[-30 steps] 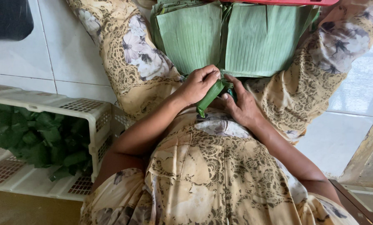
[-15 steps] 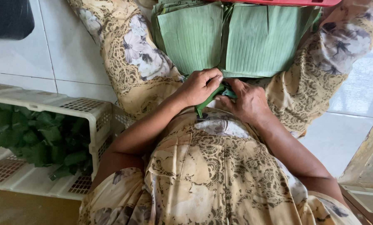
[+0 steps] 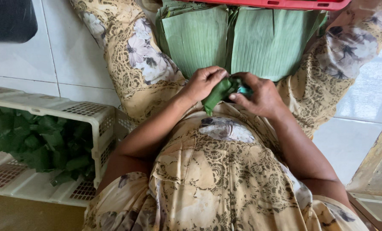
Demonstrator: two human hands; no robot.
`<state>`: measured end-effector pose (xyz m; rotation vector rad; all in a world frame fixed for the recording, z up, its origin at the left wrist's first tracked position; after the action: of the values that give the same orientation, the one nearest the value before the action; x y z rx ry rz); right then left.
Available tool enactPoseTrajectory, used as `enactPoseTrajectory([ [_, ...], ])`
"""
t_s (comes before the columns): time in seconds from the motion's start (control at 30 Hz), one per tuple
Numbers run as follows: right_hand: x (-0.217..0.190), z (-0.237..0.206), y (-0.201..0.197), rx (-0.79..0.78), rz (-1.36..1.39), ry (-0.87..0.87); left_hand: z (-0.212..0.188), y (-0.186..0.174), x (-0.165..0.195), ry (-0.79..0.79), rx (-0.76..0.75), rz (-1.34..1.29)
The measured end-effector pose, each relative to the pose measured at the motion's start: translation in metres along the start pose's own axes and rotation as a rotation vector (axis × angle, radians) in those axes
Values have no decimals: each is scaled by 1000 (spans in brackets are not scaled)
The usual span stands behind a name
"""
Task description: The person sits on the floor folding cut banana leaf pieces into small open packets, securing the folded sides with a hand stapler, and placing the finished leaf packets into a red tray. They repeatedly take new leaf pieces, fold them into shape, staple them, and stack the completed packets.
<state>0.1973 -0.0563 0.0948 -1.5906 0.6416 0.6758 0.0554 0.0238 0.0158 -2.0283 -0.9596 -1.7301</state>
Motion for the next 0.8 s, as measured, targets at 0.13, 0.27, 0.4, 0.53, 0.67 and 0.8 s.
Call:
enactPoseTrajectory([
  [0.13,47,-10,-29,204,544,197,1,4,-2,-249,-79,-772],
  [0.27,88,-23,-28,471,958,314,-1,-8,26,-246,-74,-916],
  [0.4,99,-11,-20,492,855,335,-35,-83,57,18,105,-325],
  [0.53,77,10,-10,319,265,387,-147,-222,68,76,679,256],
  [0.67,38,51,1,294,-152,174,-322,-326,95,112,1178,784],
  [0.8,37,92,15,193,-463,247,-456,-349,91,-680,1530,1483],
])
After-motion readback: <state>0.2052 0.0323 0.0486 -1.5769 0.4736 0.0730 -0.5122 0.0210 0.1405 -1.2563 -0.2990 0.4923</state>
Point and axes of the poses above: each hand's wrist, its own z-axis towards the middle knuckle, its own y-axis out of the palm, x = y × z, the point moved 8 cm from there along z, towards the middle knuckle, and after that the axes turned 1 degree about y, right-handed, at the moved point
